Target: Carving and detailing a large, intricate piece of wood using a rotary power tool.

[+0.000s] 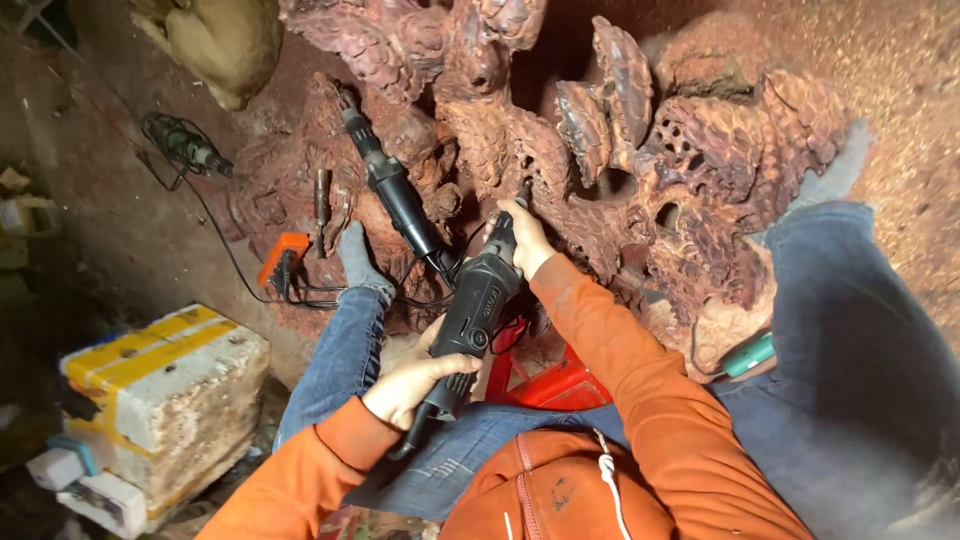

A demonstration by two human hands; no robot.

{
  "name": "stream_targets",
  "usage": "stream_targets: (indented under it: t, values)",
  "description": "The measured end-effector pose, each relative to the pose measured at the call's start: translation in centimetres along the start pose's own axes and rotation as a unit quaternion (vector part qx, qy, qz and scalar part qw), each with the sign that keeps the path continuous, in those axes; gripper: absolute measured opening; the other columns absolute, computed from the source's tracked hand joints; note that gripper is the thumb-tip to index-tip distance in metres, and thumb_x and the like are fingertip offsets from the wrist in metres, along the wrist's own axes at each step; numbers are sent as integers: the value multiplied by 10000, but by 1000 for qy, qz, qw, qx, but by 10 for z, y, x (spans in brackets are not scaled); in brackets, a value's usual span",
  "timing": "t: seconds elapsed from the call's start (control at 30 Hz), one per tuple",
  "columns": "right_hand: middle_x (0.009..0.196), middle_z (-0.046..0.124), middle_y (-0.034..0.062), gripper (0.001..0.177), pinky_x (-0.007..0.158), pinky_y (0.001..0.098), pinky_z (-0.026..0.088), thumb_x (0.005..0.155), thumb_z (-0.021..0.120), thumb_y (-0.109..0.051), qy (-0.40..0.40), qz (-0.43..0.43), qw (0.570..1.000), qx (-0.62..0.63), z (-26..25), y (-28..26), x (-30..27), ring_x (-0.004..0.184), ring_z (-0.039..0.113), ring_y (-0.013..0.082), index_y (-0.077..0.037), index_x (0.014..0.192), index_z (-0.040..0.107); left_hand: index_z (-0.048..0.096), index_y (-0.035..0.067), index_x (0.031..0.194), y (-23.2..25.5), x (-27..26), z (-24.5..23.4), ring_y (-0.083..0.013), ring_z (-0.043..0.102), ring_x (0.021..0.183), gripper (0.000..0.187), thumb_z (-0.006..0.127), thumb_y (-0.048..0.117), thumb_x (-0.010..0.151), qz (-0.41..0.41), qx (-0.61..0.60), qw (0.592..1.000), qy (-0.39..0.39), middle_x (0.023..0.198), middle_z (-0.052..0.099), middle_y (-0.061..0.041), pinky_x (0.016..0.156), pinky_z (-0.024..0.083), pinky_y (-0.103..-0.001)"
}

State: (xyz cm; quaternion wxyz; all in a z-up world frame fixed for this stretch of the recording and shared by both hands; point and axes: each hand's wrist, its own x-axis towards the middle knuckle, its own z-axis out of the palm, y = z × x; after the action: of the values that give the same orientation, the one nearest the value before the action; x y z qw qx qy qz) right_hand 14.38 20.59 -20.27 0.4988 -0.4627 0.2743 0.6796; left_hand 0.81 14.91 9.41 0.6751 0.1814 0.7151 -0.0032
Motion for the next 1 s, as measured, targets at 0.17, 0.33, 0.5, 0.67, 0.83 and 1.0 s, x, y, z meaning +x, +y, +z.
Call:
stream_targets:
  t: [0.17,0.33,0.5,0.67,0.83,1.0]
  values:
    - [708,638,119,244,539,413,577,862,720,-215,-37,37,999,12,0,-15,-24,598,665,238,-34,944,578,369,178,1550,2,-23,21,-307,636,754,971,764,-30,687,20,5,999,-34,1113,573,-201,568,555,-423]
    - [714,612,76,253,484,323,500,887,681,-212,-82,54,995,30,4,-25,-48,558,585,179,-62,1058,571,362,208,1563,-21,-15,21,-214,621,877,964,704,-51,699,71,44,996,-42,1120,669,-119,777,493,-315]
    - [699,619,64,219,480,312,498,897,662,-231,-89,38,995,10,5,-24,-57,538,584,170,-54,1007,594,337,214,1568,-37,-9,17,-215,647,1015,1015,717,-73,671,94,63,993,-26,1216,665,-115,904,495,-308]
    - [696,608,55,182,476,308,499,892,650,-219,-73,21,997,4,10,-22,-71,542,583,161,-73,963,569,308,194,1579,-46,-5,5,-205,638,927,1032,712,-88,672,111,54,991,-48,1173,653,-129,845,506,-299]
    - [696,597,43,264,472,298,511,885,654,-199,-58,17,998,32,23,-13,-86,535,578,146,-65,1081,540,212,285,1597,-31,-18,-11,-238,648,723,1153,742,-30,622,80,75,991,-70,1152,638,-166,610,548,-337]
    - [759,593,55,325,501,304,520,857,695,-158,-74,19,993,94,42,-16,-88,576,589,156,-55,1119,532,282,268,1577,17,-41,-16,-280,670,808,1156,726,-98,574,48,145,988,-27,1256,637,-174,665,555,-368]
